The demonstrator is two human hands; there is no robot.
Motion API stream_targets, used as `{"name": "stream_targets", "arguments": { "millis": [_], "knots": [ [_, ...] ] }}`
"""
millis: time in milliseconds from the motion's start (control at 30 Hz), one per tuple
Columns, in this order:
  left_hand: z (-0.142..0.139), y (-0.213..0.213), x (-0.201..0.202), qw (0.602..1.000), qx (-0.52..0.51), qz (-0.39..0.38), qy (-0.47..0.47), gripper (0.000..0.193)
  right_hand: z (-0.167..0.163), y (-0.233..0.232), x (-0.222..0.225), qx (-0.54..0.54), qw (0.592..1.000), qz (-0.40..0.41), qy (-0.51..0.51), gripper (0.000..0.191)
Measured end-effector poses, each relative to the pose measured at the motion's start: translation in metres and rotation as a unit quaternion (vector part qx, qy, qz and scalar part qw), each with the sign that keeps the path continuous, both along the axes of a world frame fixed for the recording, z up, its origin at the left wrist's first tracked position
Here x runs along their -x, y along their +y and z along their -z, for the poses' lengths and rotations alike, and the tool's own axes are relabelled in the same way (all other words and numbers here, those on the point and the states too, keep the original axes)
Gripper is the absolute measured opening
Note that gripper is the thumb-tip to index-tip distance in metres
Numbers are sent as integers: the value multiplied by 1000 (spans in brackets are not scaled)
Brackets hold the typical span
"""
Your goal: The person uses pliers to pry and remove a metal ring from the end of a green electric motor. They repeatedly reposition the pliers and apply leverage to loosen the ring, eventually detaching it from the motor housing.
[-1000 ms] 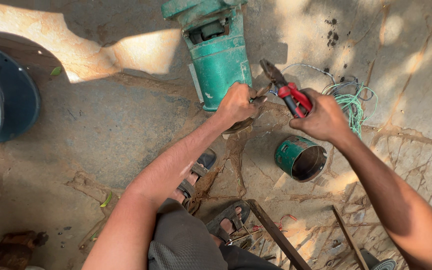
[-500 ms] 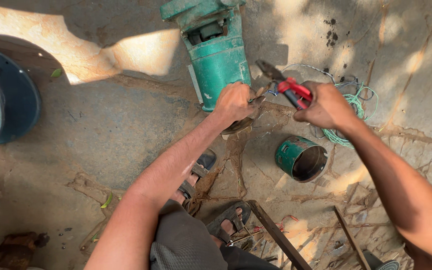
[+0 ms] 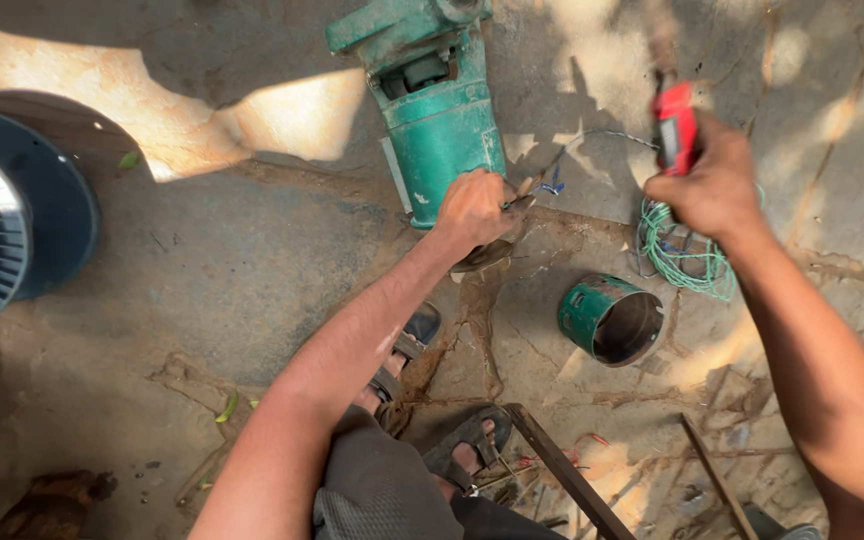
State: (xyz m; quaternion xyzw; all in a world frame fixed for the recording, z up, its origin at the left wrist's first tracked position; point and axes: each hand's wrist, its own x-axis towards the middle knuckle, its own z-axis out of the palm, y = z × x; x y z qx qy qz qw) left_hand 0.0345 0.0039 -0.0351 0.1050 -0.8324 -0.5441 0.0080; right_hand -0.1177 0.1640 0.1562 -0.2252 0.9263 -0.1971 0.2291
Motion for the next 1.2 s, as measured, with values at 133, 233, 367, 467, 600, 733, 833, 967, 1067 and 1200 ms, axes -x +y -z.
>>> {"name": "stream_targets", "arguments": {
  "millis": [133, 233, 367, 467, 600, 733, 833, 967, 1067, 1200],
  "knots": [
    [2, 3, -1, 999, 10, -35, 35, 38, 11, -10, -8, -141, 983, -78, -81, 41],
    [0, -1, -1, 1000, 16, -4, 16, 37, 12, -16, -7, -266, 950, -158, -41, 39],
    [-5, -3, -1, 1000, -14, -6, 26, 27, 1, -12, 2, -53, 998, -40, -22, 42],
    [-9, -5, -4, 1000, -14, 4, 23, 27, 11, -7, -2, 293, 948, 97, -75, 43],
    [-13, -9, -2, 999, 13, -4, 41, 30, 29, 0, -8, -270, 950, -150, -54, 40],
    [-11, -11, -2, 997, -42, 17, -68, 42, 27, 19, -40, -77, 993, 68, -56, 52],
    [-3, -6, -4, 999, -20, 17, 25, 42, 52, 32, -106, 1, 987, 159, 4, 58],
    [13, 3, -10, 974, 30, -111, 196, 52, 128, 46, -194, 56, 977, 202, 50, 74],
    [21, 4, -9, 995, -61, -14, 79, 37, 157, 48, -213, 80, 970, 224, 40, 67],
    [19, 2, -8, 989, -11, -13, 150, 25, 153, 38, -213, 113, 967, 223, 41, 68]
  ]
}}
